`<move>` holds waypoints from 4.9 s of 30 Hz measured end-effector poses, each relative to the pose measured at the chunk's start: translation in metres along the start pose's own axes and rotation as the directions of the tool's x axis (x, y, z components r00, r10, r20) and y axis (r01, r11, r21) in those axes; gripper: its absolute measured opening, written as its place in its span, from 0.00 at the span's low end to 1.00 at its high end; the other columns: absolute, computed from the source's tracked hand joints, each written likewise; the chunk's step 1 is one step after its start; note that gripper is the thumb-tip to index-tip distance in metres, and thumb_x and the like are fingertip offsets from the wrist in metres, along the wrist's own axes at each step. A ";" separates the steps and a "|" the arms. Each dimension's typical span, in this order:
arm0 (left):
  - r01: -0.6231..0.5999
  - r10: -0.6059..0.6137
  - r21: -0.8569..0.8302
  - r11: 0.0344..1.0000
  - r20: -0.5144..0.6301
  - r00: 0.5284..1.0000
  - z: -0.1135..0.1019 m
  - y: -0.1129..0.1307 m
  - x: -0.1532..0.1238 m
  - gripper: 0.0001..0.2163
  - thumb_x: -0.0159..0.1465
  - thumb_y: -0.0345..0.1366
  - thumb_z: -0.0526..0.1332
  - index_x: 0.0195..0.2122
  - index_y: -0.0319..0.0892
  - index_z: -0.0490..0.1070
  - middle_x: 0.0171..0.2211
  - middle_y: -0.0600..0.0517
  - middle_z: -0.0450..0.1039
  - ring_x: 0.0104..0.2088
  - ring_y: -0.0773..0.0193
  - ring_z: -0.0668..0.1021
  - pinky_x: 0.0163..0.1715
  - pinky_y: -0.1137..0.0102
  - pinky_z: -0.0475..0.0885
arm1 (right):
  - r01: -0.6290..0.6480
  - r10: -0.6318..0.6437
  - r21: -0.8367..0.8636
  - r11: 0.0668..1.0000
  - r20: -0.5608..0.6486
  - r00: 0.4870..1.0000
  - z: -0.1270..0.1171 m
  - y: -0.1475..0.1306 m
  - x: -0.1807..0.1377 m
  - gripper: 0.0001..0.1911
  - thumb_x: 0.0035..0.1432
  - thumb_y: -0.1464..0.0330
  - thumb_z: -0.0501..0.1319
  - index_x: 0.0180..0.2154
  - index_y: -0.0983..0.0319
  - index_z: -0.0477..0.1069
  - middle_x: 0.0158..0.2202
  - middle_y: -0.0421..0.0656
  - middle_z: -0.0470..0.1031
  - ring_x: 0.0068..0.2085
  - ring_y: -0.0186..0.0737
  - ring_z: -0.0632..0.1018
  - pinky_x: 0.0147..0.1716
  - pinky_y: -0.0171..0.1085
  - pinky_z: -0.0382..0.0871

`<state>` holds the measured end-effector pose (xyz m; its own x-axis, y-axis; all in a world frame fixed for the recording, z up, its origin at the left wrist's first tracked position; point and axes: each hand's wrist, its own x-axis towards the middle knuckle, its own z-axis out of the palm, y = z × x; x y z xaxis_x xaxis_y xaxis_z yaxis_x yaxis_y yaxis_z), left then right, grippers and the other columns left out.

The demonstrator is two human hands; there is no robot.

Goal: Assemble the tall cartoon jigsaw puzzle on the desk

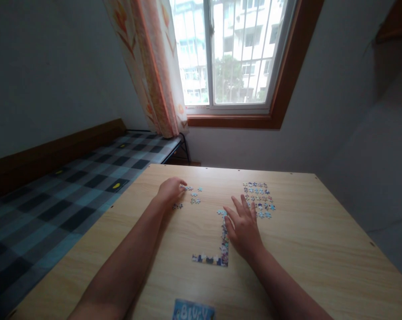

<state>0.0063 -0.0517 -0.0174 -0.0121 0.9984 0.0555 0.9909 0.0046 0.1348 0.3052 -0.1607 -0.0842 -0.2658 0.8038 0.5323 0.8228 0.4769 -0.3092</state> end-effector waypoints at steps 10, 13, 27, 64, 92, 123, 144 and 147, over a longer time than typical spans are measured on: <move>0.020 -0.021 0.030 0.999 0.025 0.999 0.005 0.000 0.003 0.11 0.62 0.38 0.64 0.43 0.48 0.83 0.47 0.47 0.81 0.49 0.53 0.80 0.48 0.67 0.73 | -0.026 0.026 0.035 0.999 -0.002 1.000 0.001 -0.001 0.001 0.18 0.68 0.68 0.55 0.54 0.57 0.77 0.69 0.51 0.60 0.73 0.59 0.50 0.67 0.68 0.46; 0.013 -0.014 0.025 1.000 0.046 0.999 0.004 0.000 0.004 0.11 0.61 0.37 0.64 0.43 0.48 0.83 0.47 0.47 0.81 0.49 0.54 0.80 0.47 0.68 0.73 | -0.035 0.035 0.035 0.999 0.010 0.999 0.000 -0.001 0.001 0.18 0.67 0.68 0.55 0.54 0.57 0.77 0.70 0.51 0.59 0.73 0.58 0.50 0.67 0.68 0.46; 0.047 -0.041 -0.040 0.998 0.128 0.991 -0.021 -0.003 -0.001 0.05 0.55 0.32 0.66 0.33 0.43 0.80 0.35 0.48 0.82 0.37 0.59 0.80 0.33 0.71 0.67 | -0.068 0.067 0.023 0.997 0.064 0.996 -0.002 -0.003 0.002 0.17 0.67 0.68 0.56 0.51 0.57 0.79 0.70 0.51 0.59 0.73 0.58 0.50 0.67 0.66 0.45; -0.132 0.301 -0.419 0.898 0.369 0.879 0.023 0.099 -0.023 0.09 0.56 0.37 0.66 0.34 0.41 0.84 0.29 0.51 0.82 0.30 0.63 0.78 0.29 0.72 0.66 | -0.091 0.093 -0.017 0.996 0.226 0.970 -0.007 -0.006 0.009 0.17 0.68 0.66 0.57 0.53 0.52 0.79 0.72 0.47 0.56 0.73 0.59 0.49 0.67 0.67 0.41; -0.162 0.277 -0.355 0.921 0.304 0.911 0.027 0.101 -0.027 0.08 0.53 0.36 0.66 0.32 0.44 0.83 0.29 0.51 0.81 0.31 0.62 0.78 0.29 0.71 0.66 | -0.065 0.066 -0.009 0.998 0.182 0.981 -0.007 -0.005 0.007 0.19 0.70 0.66 0.53 0.56 0.53 0.76 0.71 0.46 0.59 0.73 0.57 0.51 0.67 0.69 0.42; 0.110 -0.094 -0.100 0.989 0.149 0.984 -0.001 0.027 0.002 0.11 0.59 0.31 0.65 0.41 0.47 0.84 0.42 0.46 0.83 0.44 0.57 0.81 0.41 0.70 0.72 | -0.088 0.087 -0.002 0.996 0.141 0.986 -0.005 -0.003 0.006 0.18 0.69 0.68 0.54 0.54 0.55 0.77 0.70 0.48 0.61 0.73 0.58 0.51 0.67 0.68 0.42; 0.040 -0.034 -0.039 0.998 0.140 0.990 0.002 0.043 -0.004 0.10 0.55 0.31 0.66 0.38 0.47 0.83 0.44 0.46 0.82 0.45 0.54 0.80 0.41 0.68 0.72 | -0.087 0.083 0.026 0.996 0.141 0.987 -0.006 -0.004 0.007 0.18 0.68 0.68 0.54 0.54 0.55 0.77 0.69 0.48 0.61 0.73 0.57 0.51 0.68 0.68 0.42; 0.029 -0.020 -0.057 0.998 0.141 0.990 -0.008 0.043 -0.005 0.08 0.56 0.32 0.67 0.36 0.46 0.82 0.41 0.46 0.82 0.42 0.56 0.80 0.38 0.69 0.70 | -0.088 0.083 0.028 0.996 0.143 0.986 -0.006 -0.004 0.007 0.18 0.68 0.68 0.55 0.54 0.55 0.77 0.69 0.49 0.61 0.73 0.58 0.51 0.67 0.68 0.42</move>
<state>0.0483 -0.0571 -0.0042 -0.0134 0.9961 -0.0869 0.9809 0.0299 0.1921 0.3030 -0.1594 -0.0750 -0.2658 0.8829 0.3870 0.8284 0.4145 -0.3768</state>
